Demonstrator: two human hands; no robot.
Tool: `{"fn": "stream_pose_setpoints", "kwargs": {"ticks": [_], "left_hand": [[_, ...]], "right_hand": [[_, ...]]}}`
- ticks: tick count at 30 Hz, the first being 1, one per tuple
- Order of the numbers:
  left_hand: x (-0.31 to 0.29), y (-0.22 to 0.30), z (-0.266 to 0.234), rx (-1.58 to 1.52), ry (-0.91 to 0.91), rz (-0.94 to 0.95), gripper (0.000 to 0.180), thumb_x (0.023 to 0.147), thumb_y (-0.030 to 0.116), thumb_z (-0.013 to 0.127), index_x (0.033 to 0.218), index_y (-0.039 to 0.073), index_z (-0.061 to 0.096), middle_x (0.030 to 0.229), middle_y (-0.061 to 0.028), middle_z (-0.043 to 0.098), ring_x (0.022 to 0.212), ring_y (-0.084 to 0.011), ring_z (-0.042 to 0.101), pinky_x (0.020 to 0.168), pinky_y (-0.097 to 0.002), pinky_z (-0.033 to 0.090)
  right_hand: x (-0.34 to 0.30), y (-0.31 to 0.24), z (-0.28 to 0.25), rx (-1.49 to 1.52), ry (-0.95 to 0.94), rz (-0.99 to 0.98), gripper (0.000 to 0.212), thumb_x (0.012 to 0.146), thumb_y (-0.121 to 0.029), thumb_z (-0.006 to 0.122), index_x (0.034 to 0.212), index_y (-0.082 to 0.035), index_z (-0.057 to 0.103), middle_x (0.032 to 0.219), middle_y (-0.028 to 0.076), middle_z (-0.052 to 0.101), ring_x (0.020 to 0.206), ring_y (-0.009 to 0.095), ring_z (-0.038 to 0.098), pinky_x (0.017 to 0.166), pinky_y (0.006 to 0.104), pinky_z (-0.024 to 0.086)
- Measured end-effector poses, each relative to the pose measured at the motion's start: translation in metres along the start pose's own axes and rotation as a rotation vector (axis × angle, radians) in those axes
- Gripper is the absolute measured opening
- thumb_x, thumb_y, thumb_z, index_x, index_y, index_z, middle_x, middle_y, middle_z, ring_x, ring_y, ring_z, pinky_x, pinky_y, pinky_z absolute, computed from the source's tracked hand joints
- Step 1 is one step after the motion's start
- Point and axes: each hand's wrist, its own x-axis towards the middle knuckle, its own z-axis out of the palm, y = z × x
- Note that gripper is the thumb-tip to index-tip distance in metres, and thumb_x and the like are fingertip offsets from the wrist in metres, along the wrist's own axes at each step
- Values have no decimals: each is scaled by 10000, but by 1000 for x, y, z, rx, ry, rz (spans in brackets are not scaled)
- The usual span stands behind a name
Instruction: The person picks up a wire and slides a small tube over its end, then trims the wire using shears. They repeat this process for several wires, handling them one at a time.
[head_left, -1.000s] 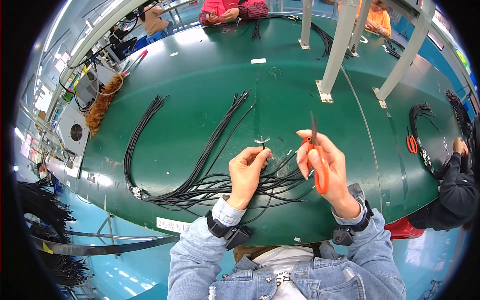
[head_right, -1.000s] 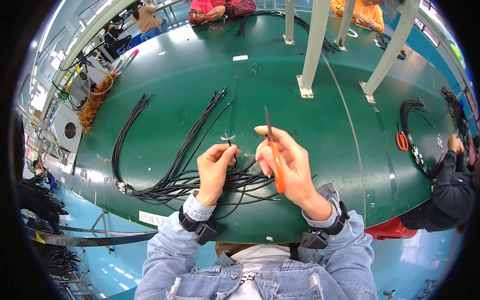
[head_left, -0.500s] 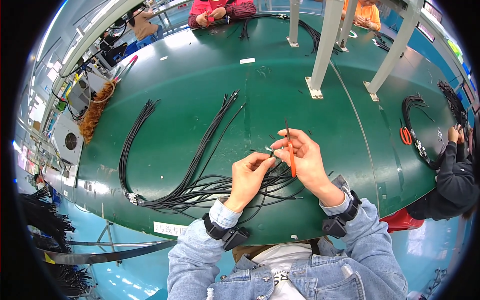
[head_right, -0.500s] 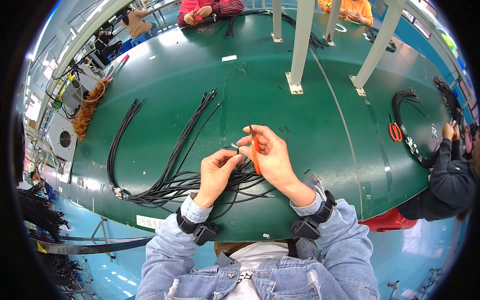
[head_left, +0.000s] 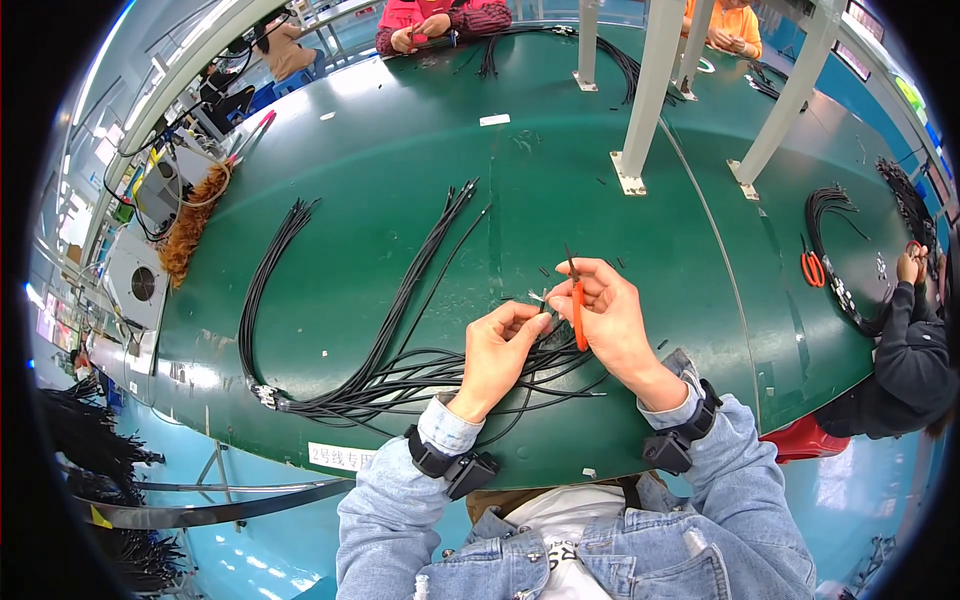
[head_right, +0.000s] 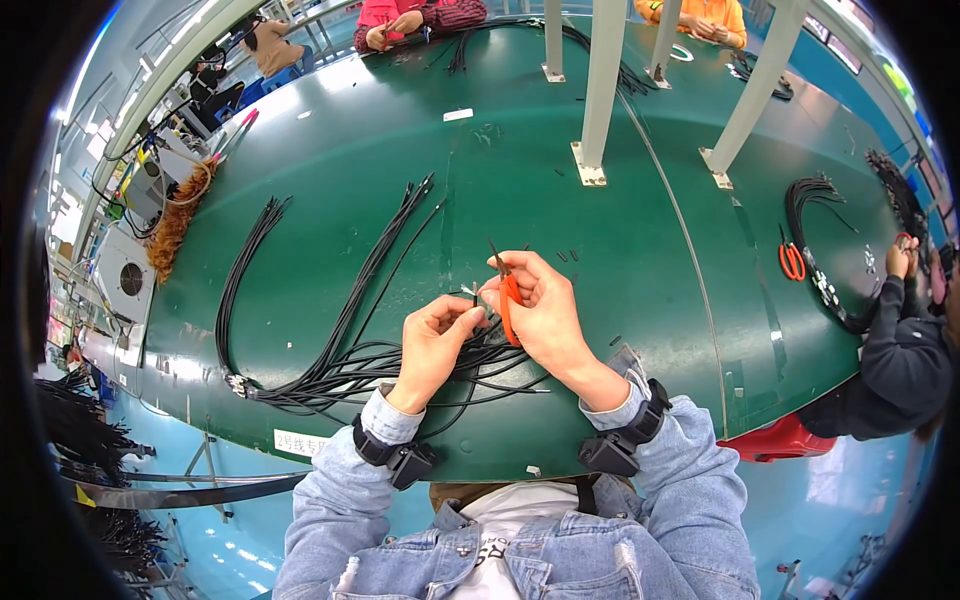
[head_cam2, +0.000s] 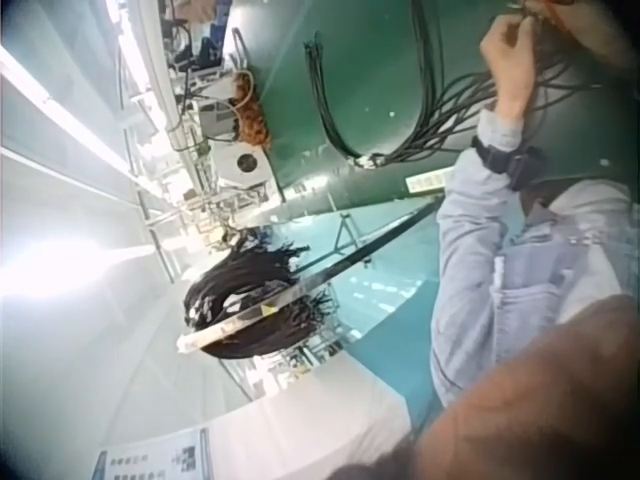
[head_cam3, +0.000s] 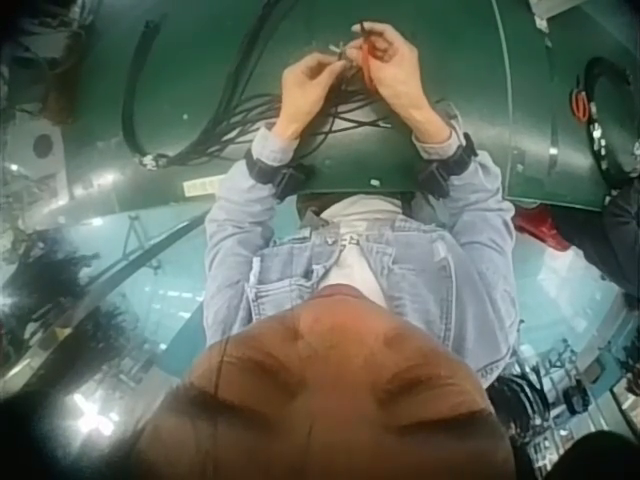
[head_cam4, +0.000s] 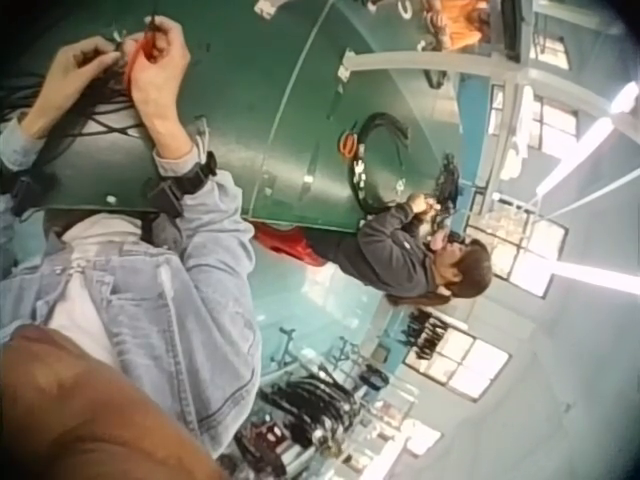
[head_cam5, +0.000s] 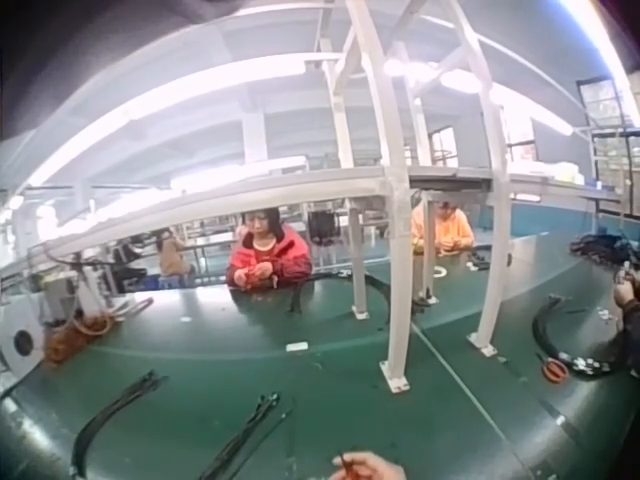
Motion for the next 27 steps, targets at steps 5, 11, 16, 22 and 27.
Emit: {"fn": "stream_pose_setpoints", "kwargs": {"ticks": [5,11,16,22,27], "left_hand": [[1,18,6,-106,35,-10,115,811,65,644,890,-16,625,819,-50,634,699,-74,577,625,-197,465],[-1,16,0,-177,36,28,114,835,46,603,928,-18,617,875,-47,612,684,-83,556,629,-199,458],[1,14,-2,-206,22,118,132,838,63,613,942,-11,646,900,-45,608,712,-82,568,641,-196,471],[1,13,-4,-250,19,4,159,872,105,576,955,-13,643,828,-53,620,697,-98,571,661,-217,475],[2,7,-6,-256,32,-27,156,882,120,566,926,-10,640,826,-46,619,686,-94,569,652,-216,473]], "right_hand": [[-2,4,1,20,-32,-6,359,786,9,631,1113,12,483,875,72,608,804,100,577,735,224,468],[-9,3,11,-17,-34,-44,326,794,9,622,1091,3,489,847,49,596,778,86,567,712,210,458],[-6,4,8,34,-38,-30,334,790,2,633,1092,-2,490,839,39,594,747,73,554,689,200,451],[-4,4,5,68,-13,45,352,780,-18,656,1091,-3,491,825,42,596,711,78,547,645,203,449],[-4,4,6,86,5,77,359,776,-21,661,1092,0,491,814,52,599,702,87,550,632,210,451]]}}
